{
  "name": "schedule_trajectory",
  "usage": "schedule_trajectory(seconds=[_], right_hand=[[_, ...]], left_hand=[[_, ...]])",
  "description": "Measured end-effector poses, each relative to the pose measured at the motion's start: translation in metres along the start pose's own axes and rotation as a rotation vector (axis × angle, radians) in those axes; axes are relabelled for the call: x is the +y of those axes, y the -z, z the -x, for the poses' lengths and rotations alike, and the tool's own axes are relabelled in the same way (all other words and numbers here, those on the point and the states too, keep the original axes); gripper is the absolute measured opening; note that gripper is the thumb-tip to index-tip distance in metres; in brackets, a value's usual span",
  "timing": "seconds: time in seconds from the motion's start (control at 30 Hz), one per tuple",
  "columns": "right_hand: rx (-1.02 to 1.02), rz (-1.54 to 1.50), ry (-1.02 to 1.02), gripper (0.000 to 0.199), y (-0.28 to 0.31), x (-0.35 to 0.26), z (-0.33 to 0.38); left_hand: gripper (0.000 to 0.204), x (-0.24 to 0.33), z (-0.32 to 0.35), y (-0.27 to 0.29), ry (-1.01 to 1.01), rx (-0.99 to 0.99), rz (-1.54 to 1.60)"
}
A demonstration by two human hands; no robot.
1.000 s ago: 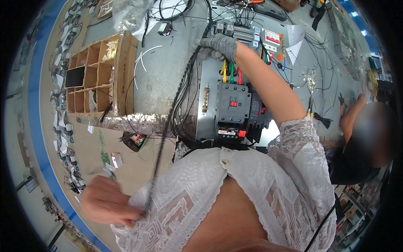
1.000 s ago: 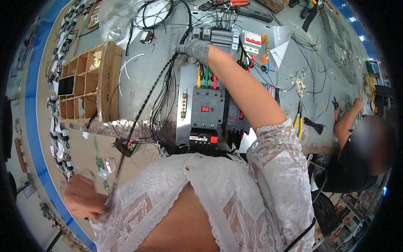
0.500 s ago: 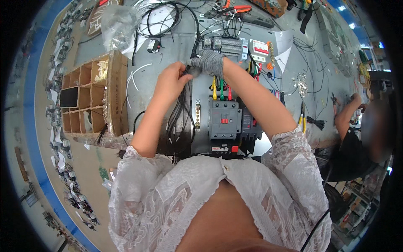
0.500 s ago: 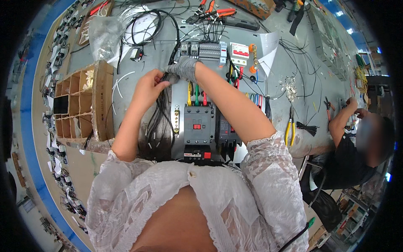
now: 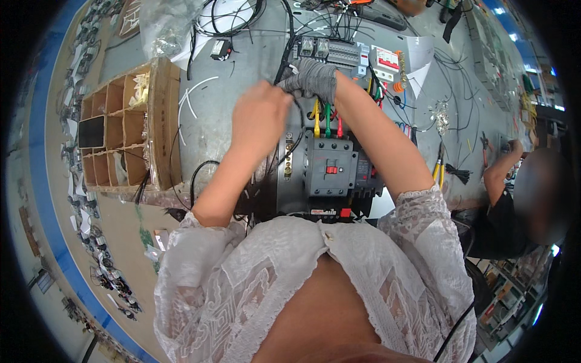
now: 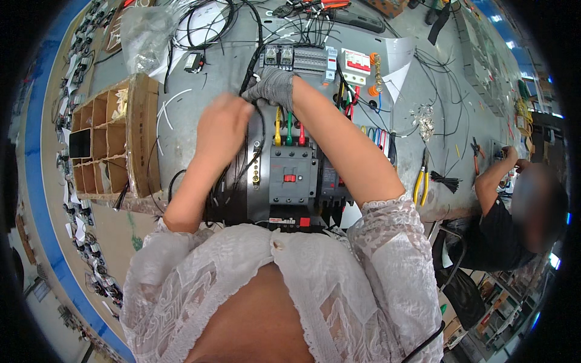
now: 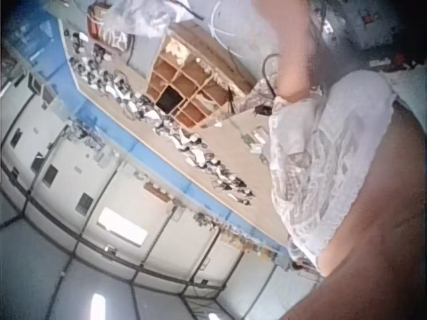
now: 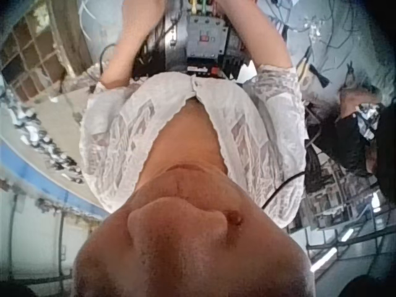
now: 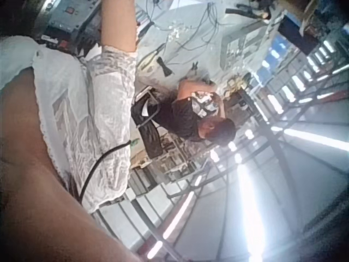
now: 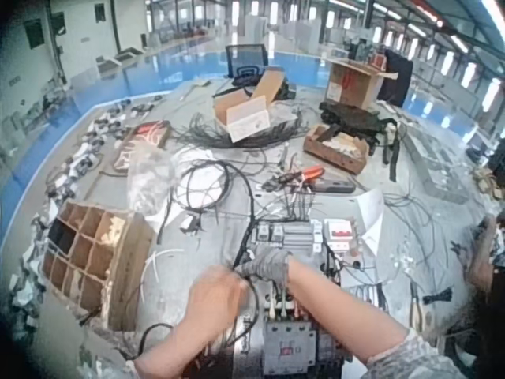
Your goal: The person strips black wires with pliers and inserts them into terminal blocks on an electrical panel. They repeatedly cut, strip, and connect wires to various terminals while organizing the wiring on the workbench.
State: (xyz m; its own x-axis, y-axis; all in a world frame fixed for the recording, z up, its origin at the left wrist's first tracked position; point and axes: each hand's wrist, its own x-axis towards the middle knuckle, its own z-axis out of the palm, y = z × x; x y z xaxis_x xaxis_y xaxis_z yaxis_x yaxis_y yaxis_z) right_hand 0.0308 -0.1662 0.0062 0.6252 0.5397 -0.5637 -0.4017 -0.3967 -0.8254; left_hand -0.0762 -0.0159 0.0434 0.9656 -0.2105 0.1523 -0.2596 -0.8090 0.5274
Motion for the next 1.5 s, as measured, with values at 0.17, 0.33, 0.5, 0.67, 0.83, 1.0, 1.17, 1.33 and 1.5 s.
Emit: schedule_trajectory(seconds=[0.17,0.33,0.5,0.67,0.83,1.0,1.17,1.33,1.5], right_hand=[[0.06,0.063,-0.071,0.002,-0.008,-0.01,0.003],[0.107,0.158,-0.048,0.01,-0.011,-0.004,-0.004],[0.109,0.308,-0.095,0.019,-0.005,0.006,-0.019],[0.072,0.3,-0.138,0.017,-0.015,-0.009,-0.009],[0.004,0.602,0.009,0.018,0.002,0.011,-0.019],[0.167,0.767,-0.011,0.023,-0.001,-0.014,0.006],[0.29,0.802,0.185,0.032,-0.002,-0.022,0.036],[0.33,0.429,0.349,0.031,0.046,-0.02,0.058],[0.517,0.259,0.117,0.028,0.067,-0.026,0.064]], left_hand=[[0.023,-0.05,-0.017,-0.029,0.418,-0.046,0.872],[0.026,-0.042,-0.022,-0.031,0.625,-0.142,1.396],[0.024,-0.039,-0.026,-0.021,0.621,-0.192,1.415],[0.013,-0.074,-0.025,-0.032,0.228,-0.106,0.565],[0.009,-0.039,-0.031,-0.013,0.016,-0.085,-0.102],[0.022,-0.054,-0.05,-0.015,0.053,-0.003,0.338],[0.023,-0.064,-0.115,-0.053,0.104,0.069,0.437],[0.014,-0.066,-0.137,-0.066,0.176,0.07,0.528],[0.015,-0.06,-0.133,-0.061,0.329,-0.02,0.651]])
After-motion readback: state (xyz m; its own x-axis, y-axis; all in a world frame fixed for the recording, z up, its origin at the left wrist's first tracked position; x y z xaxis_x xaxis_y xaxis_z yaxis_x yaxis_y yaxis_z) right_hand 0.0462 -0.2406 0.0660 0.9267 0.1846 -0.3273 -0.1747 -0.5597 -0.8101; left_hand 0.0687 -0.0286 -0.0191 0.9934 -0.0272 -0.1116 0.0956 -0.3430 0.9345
